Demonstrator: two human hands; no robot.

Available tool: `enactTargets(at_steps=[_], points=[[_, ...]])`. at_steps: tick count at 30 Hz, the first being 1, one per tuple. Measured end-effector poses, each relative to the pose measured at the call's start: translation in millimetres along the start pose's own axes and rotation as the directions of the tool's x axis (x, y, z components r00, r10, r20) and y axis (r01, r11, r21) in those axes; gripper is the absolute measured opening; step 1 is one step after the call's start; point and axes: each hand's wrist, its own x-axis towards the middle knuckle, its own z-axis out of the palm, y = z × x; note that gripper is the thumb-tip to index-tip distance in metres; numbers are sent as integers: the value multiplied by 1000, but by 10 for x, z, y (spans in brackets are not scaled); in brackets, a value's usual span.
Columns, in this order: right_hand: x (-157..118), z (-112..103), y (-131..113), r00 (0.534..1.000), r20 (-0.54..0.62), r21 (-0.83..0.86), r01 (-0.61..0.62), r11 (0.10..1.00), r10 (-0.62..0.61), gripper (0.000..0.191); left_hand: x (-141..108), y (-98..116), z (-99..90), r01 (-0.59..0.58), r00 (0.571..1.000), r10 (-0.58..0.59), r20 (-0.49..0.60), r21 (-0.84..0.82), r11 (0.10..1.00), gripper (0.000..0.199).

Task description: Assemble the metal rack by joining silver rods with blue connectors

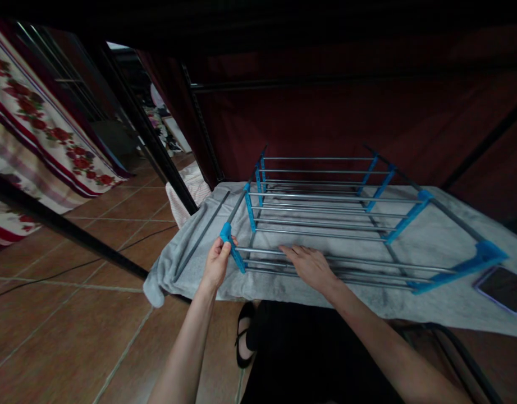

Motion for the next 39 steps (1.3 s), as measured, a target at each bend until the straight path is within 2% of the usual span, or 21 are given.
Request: enactTargets(at_steps=[8,14,23,31,39], points=[[4,34,-5,1000,27,21,-8,1000,8,50,-22,-21,15,-13,1000,14,-23,28,1000,43],[-1,15,-20,1000,13,19,-6,1000,5,49,-47,-18,51,-24,1000,24,7,26,999,42],[4,-35,-9,999,49,26,19,999,-20,48,-72,-60,95,-40,998,42,-40,36,999,41],[-7,4,0,999,21,13,30,999,-30,48,-82,-19,110,-24,999,25,-32,32,999,42],[-25,59,7,999,-20,2,30,1000,-30,47,-75,-97,73,-37,999,38,-39,40,999,41]])
